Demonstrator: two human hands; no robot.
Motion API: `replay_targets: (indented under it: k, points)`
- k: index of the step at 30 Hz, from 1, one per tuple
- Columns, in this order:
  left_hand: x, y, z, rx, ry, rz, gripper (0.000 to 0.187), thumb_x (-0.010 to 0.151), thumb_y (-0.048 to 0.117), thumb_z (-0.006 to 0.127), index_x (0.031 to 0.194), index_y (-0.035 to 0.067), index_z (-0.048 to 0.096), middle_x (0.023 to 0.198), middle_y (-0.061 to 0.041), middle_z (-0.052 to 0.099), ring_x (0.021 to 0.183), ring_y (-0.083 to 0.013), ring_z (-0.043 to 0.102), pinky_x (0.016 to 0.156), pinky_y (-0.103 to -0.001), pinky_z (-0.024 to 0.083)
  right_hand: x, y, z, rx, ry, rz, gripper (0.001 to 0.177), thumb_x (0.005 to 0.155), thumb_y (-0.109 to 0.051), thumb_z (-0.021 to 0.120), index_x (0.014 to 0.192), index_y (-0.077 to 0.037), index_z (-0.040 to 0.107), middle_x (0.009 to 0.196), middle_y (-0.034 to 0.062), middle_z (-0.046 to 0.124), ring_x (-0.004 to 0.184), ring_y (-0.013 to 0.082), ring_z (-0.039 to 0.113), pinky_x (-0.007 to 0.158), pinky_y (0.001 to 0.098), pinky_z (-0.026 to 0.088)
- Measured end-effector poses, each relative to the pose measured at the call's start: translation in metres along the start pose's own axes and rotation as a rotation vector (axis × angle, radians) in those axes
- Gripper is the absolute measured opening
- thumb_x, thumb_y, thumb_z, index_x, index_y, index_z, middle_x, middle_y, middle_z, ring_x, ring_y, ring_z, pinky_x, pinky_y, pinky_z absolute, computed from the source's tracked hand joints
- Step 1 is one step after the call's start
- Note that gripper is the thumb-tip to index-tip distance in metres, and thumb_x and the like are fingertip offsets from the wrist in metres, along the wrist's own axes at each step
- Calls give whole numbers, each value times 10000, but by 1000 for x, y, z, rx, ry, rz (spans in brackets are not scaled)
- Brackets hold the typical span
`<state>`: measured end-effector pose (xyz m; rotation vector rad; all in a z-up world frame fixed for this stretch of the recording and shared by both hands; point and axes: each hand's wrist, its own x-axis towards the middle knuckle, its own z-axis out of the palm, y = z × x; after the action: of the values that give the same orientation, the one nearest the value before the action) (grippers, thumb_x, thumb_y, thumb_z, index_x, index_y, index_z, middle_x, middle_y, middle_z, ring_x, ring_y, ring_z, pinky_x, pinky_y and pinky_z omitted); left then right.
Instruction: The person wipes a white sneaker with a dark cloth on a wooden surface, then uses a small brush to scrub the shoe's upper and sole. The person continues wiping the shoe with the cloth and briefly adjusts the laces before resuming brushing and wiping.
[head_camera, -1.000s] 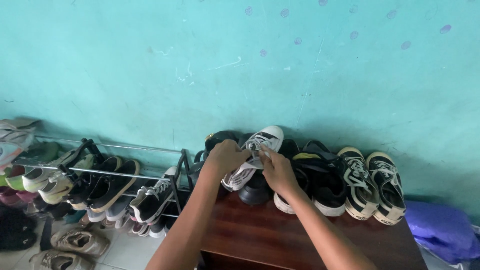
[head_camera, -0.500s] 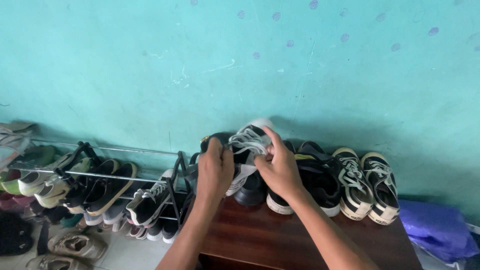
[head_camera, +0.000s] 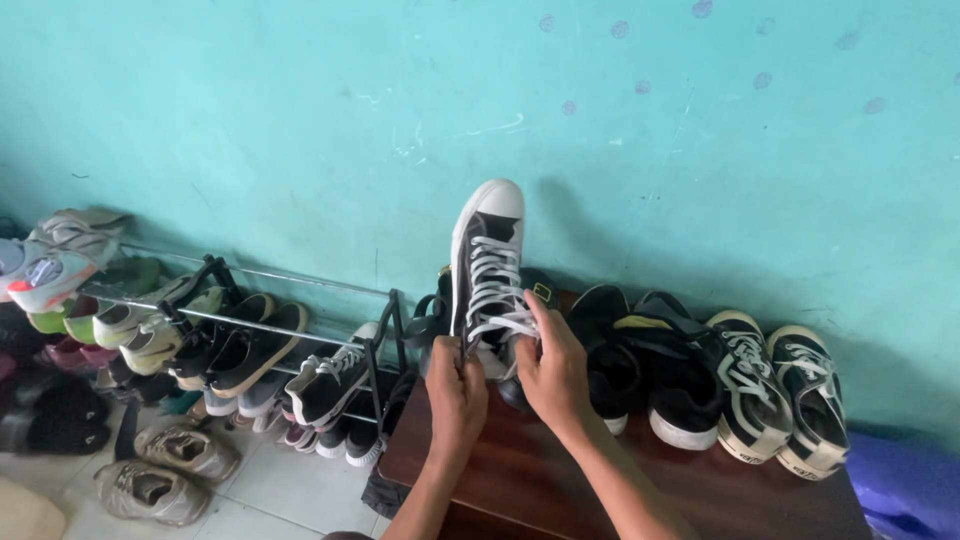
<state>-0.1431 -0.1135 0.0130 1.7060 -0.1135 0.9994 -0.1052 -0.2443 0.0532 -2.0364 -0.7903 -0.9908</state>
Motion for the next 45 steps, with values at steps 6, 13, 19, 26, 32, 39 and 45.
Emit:
replay_targets:
  k: [6, 13, 19, 26, 32, 39, 45]
  points:
    - [18, 20, 19, -105, 122, 28, 278, 968, -5, 500, 798, 157, 350, 652, -99, 413, 561, -253, 458, 567, -371, 418, 7, 7, -3, 81, 167, 40, 473, 892, 5, 605, 1348, -73, 702, 1120, 161, 751, 966, 367, 735, 792, 415, 608]
    - [13, 28, 52, -163, 79, 32, 305, 982, 7, 508, 799, 176, 333, 710, -44, 410, 609, -223, 461, 599, -327, 425, 22, 16, -48, -83, 42, 75, 366, 917, -23, 601, 1249, -110, 729, 1004, 157, 745, 858, 413, 719, 723, 484, 583]
    - [12, 24, 62, -132, 18, 54, 285, 982, 0, 476, 819, 171, 315, 737, -47, 374, 624, -235, 431, 601, -347, 398, 26, 62, -61, -399, -82, -36, 124, 982, -210, 658, 1062, -261, 738, 974, -54, 707, 777, 259, 719, 639, 400, 573]
    - [15, 33, 56, -166, -26, 64, 295, 973, -26, 463, 829, 180, 310, 764, -49, 368, 629, -233, 406, 598, -358, 380, 47, 48, -72, -514, -303, -371, 224, 929, -82, 666, 1120, -195, 634, 1485, 175, 451, 1402, 513, 417, 1023, 711, 415]
    - [14, 31, 57, -156, -44, 70, 282, 968, -33, 453, 827, 163, 309, 770, -52, 350, 643, -232, 428, 607, -350, 377, 55, 45, -77, -601, -372, -327, 105, 912, -187, 702, 957, -256, 768, 1505, 103, 515, 1495, 469, 342, 1056, 681, 361]
    - [16, 24, 55, -145, -32, 91, 272, 967, -34, 466, 834, 155, 322, 777, -52, 362, 662, -255, 463, 616, -351, 404, 40, 37, -74, -396, -330, -27, 143, 947, -396, 684, 1011, -371, 810, 1473, -94, 587, 1398, 362, 455, 1003, 612, 411]
    - [17, 34, 53, -82, -75, 78, 204, 906, -43, 449, 852, 135, 365, 778, -72, 354, 666, -300, 470, 621, -361, 409, 48, 27, -49, -479, -572, 147, 263, 900, -245, 701, 1131, -190, 811, 1665, 98, 356, 1502, 569, 211, 1107, 798, 210]
